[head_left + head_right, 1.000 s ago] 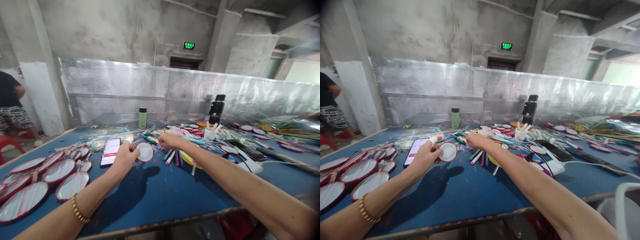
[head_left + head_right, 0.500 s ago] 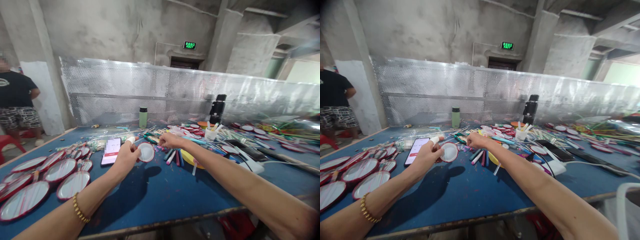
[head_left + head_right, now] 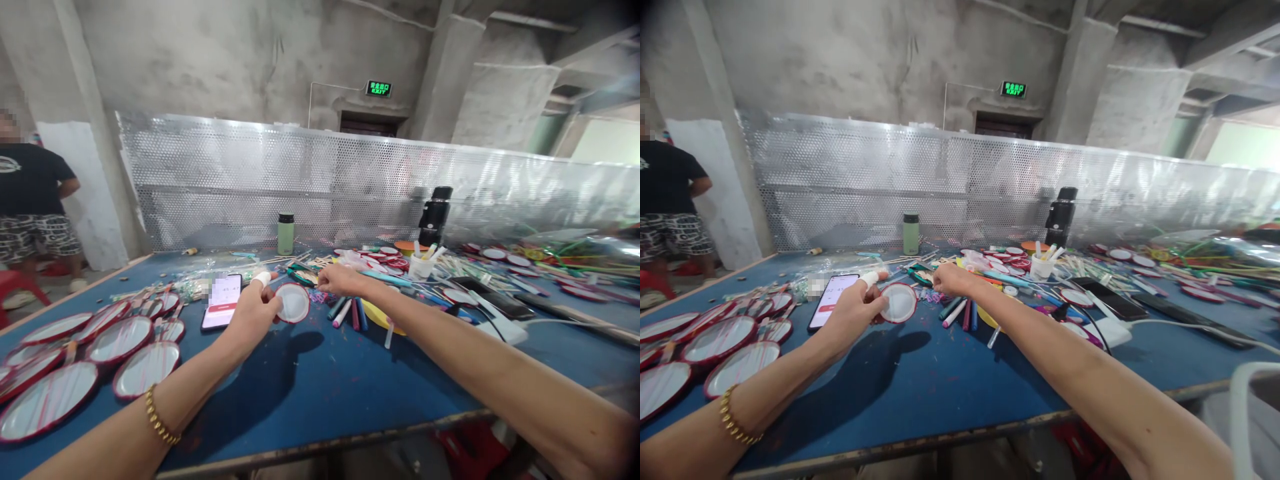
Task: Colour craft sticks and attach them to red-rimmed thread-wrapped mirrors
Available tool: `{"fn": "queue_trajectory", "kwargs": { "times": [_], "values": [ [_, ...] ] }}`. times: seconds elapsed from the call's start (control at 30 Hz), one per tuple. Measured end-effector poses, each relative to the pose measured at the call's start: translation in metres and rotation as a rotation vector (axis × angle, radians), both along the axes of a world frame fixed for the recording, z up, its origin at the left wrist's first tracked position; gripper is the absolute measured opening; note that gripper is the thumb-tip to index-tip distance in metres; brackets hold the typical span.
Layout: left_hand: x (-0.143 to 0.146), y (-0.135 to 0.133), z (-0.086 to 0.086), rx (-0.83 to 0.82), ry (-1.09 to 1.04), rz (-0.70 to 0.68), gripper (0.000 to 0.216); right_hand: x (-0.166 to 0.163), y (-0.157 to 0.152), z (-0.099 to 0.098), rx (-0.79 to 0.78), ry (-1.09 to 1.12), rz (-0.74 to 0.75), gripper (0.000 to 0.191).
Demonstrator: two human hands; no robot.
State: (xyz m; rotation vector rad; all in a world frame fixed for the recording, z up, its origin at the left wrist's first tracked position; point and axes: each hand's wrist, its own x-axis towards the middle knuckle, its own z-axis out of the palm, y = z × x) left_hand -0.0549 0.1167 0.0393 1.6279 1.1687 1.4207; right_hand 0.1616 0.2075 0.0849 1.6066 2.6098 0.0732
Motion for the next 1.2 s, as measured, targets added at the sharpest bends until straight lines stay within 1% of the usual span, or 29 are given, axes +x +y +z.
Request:
{"fn": "queue_trajectory", "kwargs": {
  "times": [0.27, 0.5, 0.63, 0.9, 1.07, 1.2],
  "values": [
    [-0.001, -0.001, 0.002, 0.005, 0.030, 0.005, 0.053, -0.016, -0.002, -0.011, -0.022, -0.034, 0.005, 0.028],
    [0.000, -0.003, 0.004, 0.016, 0.065, 0.011, 0.057, -0.006, 0.006, -0.001, -0.049, 0.008, -0.007, 0.029],
    [0.000, -0.006, 0.006, 0.014, 0.074, 0.005, 0.058, -0.002, 0.008, 0.002, -0.055, 0.029, -0.042, 0.029],
    [0.000, -0.002, 0.004, 0.025, 0.083, 0.012, 0.058, -0.002, -0.005, 0.004, 0.040, -0.041, -0.173, 0.031],
    [-0.001, -0.001, 0.003, 0.027, 0.075, 0.005, 0.057, -0.006, -0.012, 0.002, 0.052, -0.087, -0.186, 0.031],
    [-0.001, -0.002, 0.003, 0.019, 0.057, 0.007, 0.058, -0.007, -0.012, -0.001, 0.073, -0.074, -0.181, 0.030]
  ]
}}
